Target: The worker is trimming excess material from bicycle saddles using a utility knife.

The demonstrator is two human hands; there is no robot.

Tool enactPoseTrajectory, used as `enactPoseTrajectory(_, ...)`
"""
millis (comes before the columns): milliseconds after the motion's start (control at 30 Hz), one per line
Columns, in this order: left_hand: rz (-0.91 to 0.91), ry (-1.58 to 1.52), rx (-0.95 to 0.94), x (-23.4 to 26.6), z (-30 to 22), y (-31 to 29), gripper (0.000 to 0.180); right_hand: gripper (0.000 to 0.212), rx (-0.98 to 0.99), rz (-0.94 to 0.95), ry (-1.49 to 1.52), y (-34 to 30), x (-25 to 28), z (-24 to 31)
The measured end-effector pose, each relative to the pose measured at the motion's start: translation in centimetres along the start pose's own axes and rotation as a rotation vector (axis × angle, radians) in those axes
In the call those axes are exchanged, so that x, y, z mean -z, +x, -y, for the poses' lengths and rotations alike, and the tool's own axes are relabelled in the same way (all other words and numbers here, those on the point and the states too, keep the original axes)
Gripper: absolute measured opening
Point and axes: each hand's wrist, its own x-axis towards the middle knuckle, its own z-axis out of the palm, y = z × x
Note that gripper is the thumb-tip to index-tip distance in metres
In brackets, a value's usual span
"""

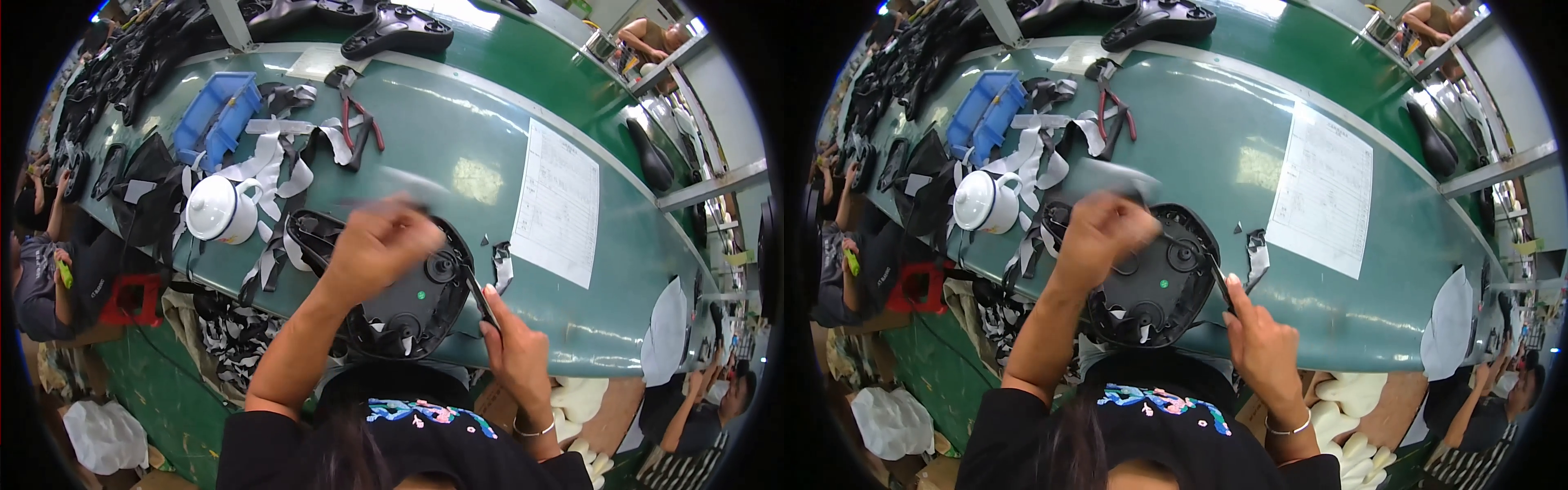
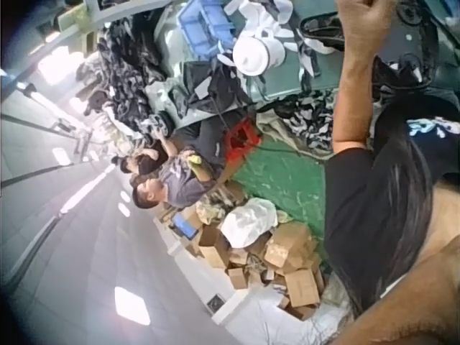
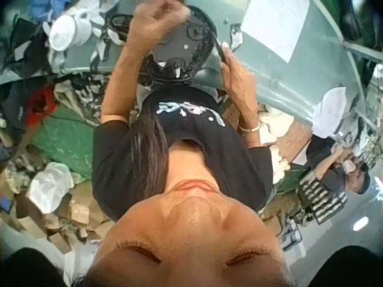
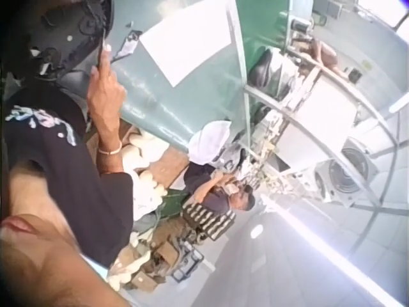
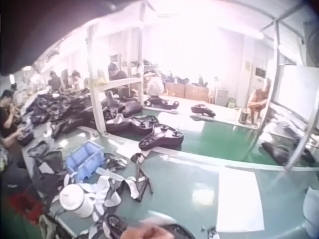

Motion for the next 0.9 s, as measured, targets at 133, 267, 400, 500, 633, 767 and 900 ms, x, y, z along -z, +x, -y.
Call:
enactPoseTrajectory(133, 0.053, 1.118, -0.812, 0.6, 2.2, 3.9, 0.011, 0.051, 0.084, 0.024, -0.132, 4.0, 0.6, -0.2)
enactPoseTrajectory(267, -0.226, 0.757, -0.675, 1.3, 4.0, 7.0, 0.039, 0.055, -0.076, 0.129, -0.355, 2.7, -0.7, 2.4)
enactPoseTrajectory(400, -0.134, 0.125, 0.035, 2.6, 3.0, 6.8, 0.038, 0.05, -0.088, 0.118, -0.213, 1.1, 0.3, 3.1)
enactPoseTrajectory(500, -0.164, -0.264, 0.141, 2.6, 0.9, 4.6, 0.043, 0.047, 0.093, 0.088, -0.236, 5.0, 1.6, -0.6)
enactPoseTrajectory(633, -0.033, -0.126, 0.155, 2.5, 1.7, -2.2, 0.055, 0.045, 0.272, 0.289, -0.238, 11.6, 4.5, -2.6)
enactPoseTrajectory(767, 0.212, 0.059, 0.029, 4.0, -0.4, -5.6, 0.06, 0.043, 0.572, 0.373, -0.308, 12.2, 4.6, -0.3)
enactPoseTrajectory(900, 0.294, -0.166, -0.345, 10.7, -1.6, -4.4, 0.056, 0.048, 0.47, 0.351, -0.454, 8.5, 5.5, -1.9)
